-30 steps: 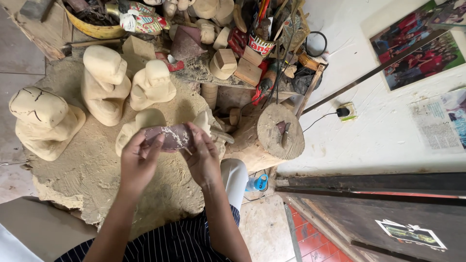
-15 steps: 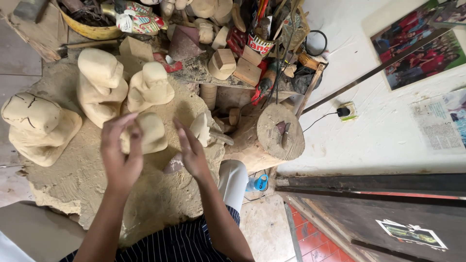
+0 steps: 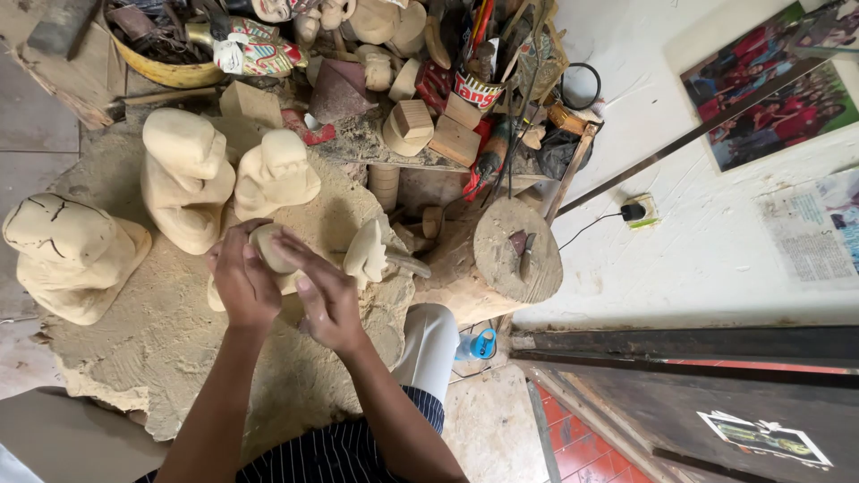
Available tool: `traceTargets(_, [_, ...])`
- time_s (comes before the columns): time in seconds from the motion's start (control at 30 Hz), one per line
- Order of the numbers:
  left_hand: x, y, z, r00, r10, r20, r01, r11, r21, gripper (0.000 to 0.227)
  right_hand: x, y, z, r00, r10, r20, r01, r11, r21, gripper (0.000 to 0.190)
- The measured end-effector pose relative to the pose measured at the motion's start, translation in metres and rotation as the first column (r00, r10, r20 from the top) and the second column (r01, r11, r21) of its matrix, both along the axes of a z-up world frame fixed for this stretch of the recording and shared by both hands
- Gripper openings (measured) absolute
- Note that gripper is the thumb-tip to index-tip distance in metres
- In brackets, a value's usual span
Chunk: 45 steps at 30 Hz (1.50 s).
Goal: The person carves a small wooden figurine using a knife, then briefly cuts a sanding block with scissors, and resumes carving the figurine. The workspace contains several unfinished wooden pieces and tools.
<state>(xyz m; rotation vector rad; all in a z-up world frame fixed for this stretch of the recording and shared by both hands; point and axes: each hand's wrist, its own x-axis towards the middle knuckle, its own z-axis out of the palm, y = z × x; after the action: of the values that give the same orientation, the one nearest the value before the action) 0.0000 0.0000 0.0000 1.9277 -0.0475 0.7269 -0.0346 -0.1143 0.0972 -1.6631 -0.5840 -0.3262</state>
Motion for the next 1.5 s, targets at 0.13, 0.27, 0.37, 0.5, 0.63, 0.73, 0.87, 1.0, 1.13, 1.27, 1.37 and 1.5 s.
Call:
traceTargets(0.13, [-0.008, 0.002, 0.005, 1.000, 0.004, -0.001, -0.004, 1.000, 0.008, 0.066, 0.015, 0.005, -0.001, 0.993, -0.064, -0.095, 0.063, 0.998, -0.016, 0.050])
traceTargets(0.27, [0.007, 0.003, -0.019, 0.999, -0.032, 0.015, 0.033, 0.999, -0.021, 0.066, 0.018, 0.010, -0.009, 0.999, -0.033, 0.038, 0.032, 0.999, 0.009, 0.040])
traceTargets(0.37, [0.001, 0.007, -0.002, 0.998, -0.057, -0.027, 0.056, 0.996, -0.065, 0.048, 0.010, 0.000, 0.014, 0.991, -0.037, -0.127, 0.046, 0.997, 0.068, 0.041])
traceTargets(0.5, [-0.002, 0.009, 0.068, 0.983, -0.142, -0.118, 0.123, 0.980, -0.156, 0.019, 0.014, -0.006, -0.016, 0.980, 0.021, -0.196, -0.007, 0.997, 0.074, 0.042])
traceTargets(0.63, [0.018, 0.005, 0.093, 0.967, -0.072, -0.244, 0.104, 0.987, 0.120, 0.021, 0.026, -0.006, -0.024, 0.920, 0.015, -0.392, 0.092, 0.963, 0.253, 0.040])
traceTargets(0.73, [0.045, -0.009, 0.079, 0.993, -0.039, -0.108, 0.070, 0.948, 0.310, 0.018, 0.055, -0.017, -0.044, 0.820, -0.065, -0.569, 0.303, 0.892, 0.335, 0.037])
traceTargets(0.87, [0.060, -0.019, 0.057, 0.972, -0.096, -0.215, 0.214, 0.743, 0.635, 0.018, 0.128, -0.036, -0.042, 0.750, -0.248, -0.613, 0.405, 0.905, 0.130, 0.029])
traceTargets(1.0, [0.051, -0.021, 0.057, 0.949, -0.089, -0.304, 0.285, 0.657, 0.698, 0.019, 0.219, -0.056, -0.077, 0.683, -0.276, -0.676, 0.330, 0.943, -0.052, 0.036])
traceTargets(1.13, [0.050, -0.017, 0.088, 0.838, -0.102, -0.536, 0.453, 0.677, 0.579, 0.035, 0.306, -0.059, -0.102, 0.331, -0.434, -0.838, 0.383, 0.873, -0.302, 0.069])
traceTargets(1.27, [0.047, -0.018, 0.069, 0.935, -0.082, -0.344, 0.310, 0.659, 0.686, 0.033, 0.368, -0.060, -0.136, 0.224, -0.516, -0.827, 0.466, 0.802, -0.374, 0.119])
traceTargets(1.37, [0.047, -0.026, 0.035, 0.915, -0.014, -0.404, 0.321, 0.633, 0.705, 0.042, 0.410, -0.070, -0.164, 0.176, -0.596, -0.783, 0.468, 0.751, -0.466, 0.137])
traceTargets(1.5, [0.035, -0.036, -0.026, 0.873, 0.119, -0.472, 0.287, 0.657, 0.697, 0.055, 0.430, -0.065, -0.170, -0.002, -0.493, -0.870, 0.557, 0.722, -0.410, 0.149])
